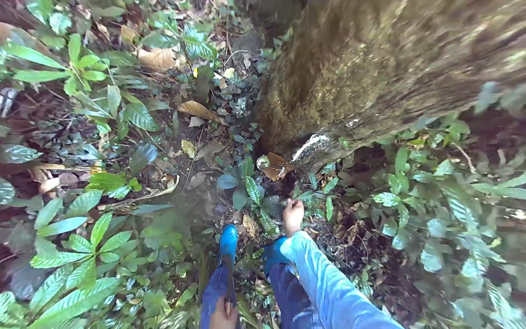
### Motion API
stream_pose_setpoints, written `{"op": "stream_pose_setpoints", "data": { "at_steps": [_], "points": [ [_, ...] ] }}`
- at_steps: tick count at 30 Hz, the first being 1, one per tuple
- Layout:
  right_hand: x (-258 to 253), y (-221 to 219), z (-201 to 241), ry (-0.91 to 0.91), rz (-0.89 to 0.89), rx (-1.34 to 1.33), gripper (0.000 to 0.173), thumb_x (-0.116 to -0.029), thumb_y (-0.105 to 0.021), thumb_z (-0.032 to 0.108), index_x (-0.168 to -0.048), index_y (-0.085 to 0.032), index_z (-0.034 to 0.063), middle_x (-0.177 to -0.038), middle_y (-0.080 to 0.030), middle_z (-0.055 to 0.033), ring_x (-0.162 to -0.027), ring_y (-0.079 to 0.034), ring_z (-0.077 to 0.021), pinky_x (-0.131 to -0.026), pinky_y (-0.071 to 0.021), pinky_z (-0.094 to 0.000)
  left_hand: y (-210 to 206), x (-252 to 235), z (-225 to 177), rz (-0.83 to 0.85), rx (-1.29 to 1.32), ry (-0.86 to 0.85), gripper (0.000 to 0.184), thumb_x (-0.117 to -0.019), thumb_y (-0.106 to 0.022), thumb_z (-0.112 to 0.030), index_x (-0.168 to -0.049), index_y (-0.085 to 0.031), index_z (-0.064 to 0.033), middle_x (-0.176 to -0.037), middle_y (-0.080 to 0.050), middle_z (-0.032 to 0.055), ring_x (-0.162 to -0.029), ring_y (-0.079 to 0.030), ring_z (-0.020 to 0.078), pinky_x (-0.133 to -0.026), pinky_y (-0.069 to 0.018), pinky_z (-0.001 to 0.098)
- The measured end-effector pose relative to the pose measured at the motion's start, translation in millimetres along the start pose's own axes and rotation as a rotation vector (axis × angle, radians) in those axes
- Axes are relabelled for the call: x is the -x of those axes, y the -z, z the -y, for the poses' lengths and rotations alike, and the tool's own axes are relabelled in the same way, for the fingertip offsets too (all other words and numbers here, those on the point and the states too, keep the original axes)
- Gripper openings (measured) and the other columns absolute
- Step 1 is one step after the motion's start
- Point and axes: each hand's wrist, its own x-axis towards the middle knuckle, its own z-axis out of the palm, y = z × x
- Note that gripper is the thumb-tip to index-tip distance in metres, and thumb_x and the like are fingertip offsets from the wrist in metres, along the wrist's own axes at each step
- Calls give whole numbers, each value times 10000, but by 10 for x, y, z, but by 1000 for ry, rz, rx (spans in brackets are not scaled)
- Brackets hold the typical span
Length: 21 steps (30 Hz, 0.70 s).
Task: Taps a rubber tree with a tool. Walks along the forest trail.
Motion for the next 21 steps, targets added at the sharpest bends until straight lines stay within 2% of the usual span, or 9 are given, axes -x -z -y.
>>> {"op": "stream_pose_setpoints", "data": {
  "at_steps": [2, 4, 7, 10, 12, 14, 16, 19, 21],
  "points": [
    [406, 279, -176, 13, 108, 216, 387, -1080, -488, 266, -1230, -639, -57, -1245, -653, -273, -1210, -618, -411, -1050, -467, -562, 54, -64, -11, 14, 60, 27, 510, -1036, -593, -227, -1460, -430, 6, -1015, -654, 242, -738, -666, 307, -703, -572, 490],
    [824, 659, -293, 19, 236, 441, 433, -1087, -454, 314, -1326, -618, -8, -1360, -617, -239, -1331, -540, -401, -1117, -389, -589, 167, -93, -14, 24, 190, 8, 420, -1060, -559, -203, -1404, -461, 18, -875, -589, 159, -604, -577, 212, -584, -536, 385],
    [1308, 1311, -514, 42, 318, 593, 455, -1086, -447, 342, -1384, -597, 32, -1405, -601, -214, -1376, -502, -391, -1161, -307, -618, 402, 64, -92, -41, 311, -11, 327, -1073, -532, -178, -1301, -490, 53, -815, -543, 105, -571, -542, 159, -559, -522, 323],
    [1666, 2015, -696, -14, 284, 545, 459, -1105, -408, 336, -1362, -608, 12, -1356, -626, -247, -1318, -554, -422, -1127, -338, -647, 737, 378, -256, -105, 253, 21, 416, -1093, -496, -228, -1413, -438, 31, -895, -558, 134, -635, -560, 183, -616, -527, 353],
    [1854, 2442, -852, -78, 219, 442, 478, -1118, -375, 331, -1350, -610, -14, -1319, -633, -287, -1273, -580, -456, -1089, -379, -654, 977, 610, -368, -130, 154, 11, 396, -1094, -487, -225, -1406, -446, 15, -953, -563, 148, -673, -566, 193, -639, -527, 362],
    [1981, 2766, -1074, -141, 158, 319, 462, -1121, -384, 297, -1300, -618, -60, -1266, -637, -326, -1221, -601, -481, -1043, -428, -644, 1232, 797, -481, -153, -57, -12, 424, -1089, -507, -231, -1436, -431, 0, -1106, -589, 211, -839, -623, 265, -767, -545, 428],
    [2138, 2995, -1267, -217, 111, 219, 416, -1112, -421, 250, -1281, -619, -75, -1245, -645, -322, -1204, -612, -466, -1038, -445, -620, 1463, 981, -601, -180, -312, -34, 489, -1074, -527, -225, -1491, -394, -8, -1290, -587, 285, -1044, -657, 371, -905, -542, 525],
    [2495, 3207, -1432, -289, 77, 179, 346, -1069, -526, 192, -1274, -620, -71, -1260, -638, -321, -1217, -607, -463, -1044, -444, -624, 1716, 1244, -820, -205, -653, -42, 515, -1059, -531, -220, -1505, -391, -3, -1365, -576, 292, -1187, -634, 406, -992, -516, 557],
    [2685, 3215, -1628, -304, 68, 181, 337, -1056, -545, 168, -1289, -618, -63, -1271, -631, -328, -1224, -597, -483, -1038, -441, -642, 1786, 1348, -960, -205, -745, -43, 493, -1054, -535, -199, -1482, -419, 15, -1363, -577, 288, -1188, -632, 396, -997, -510, 552]
  ]
}}
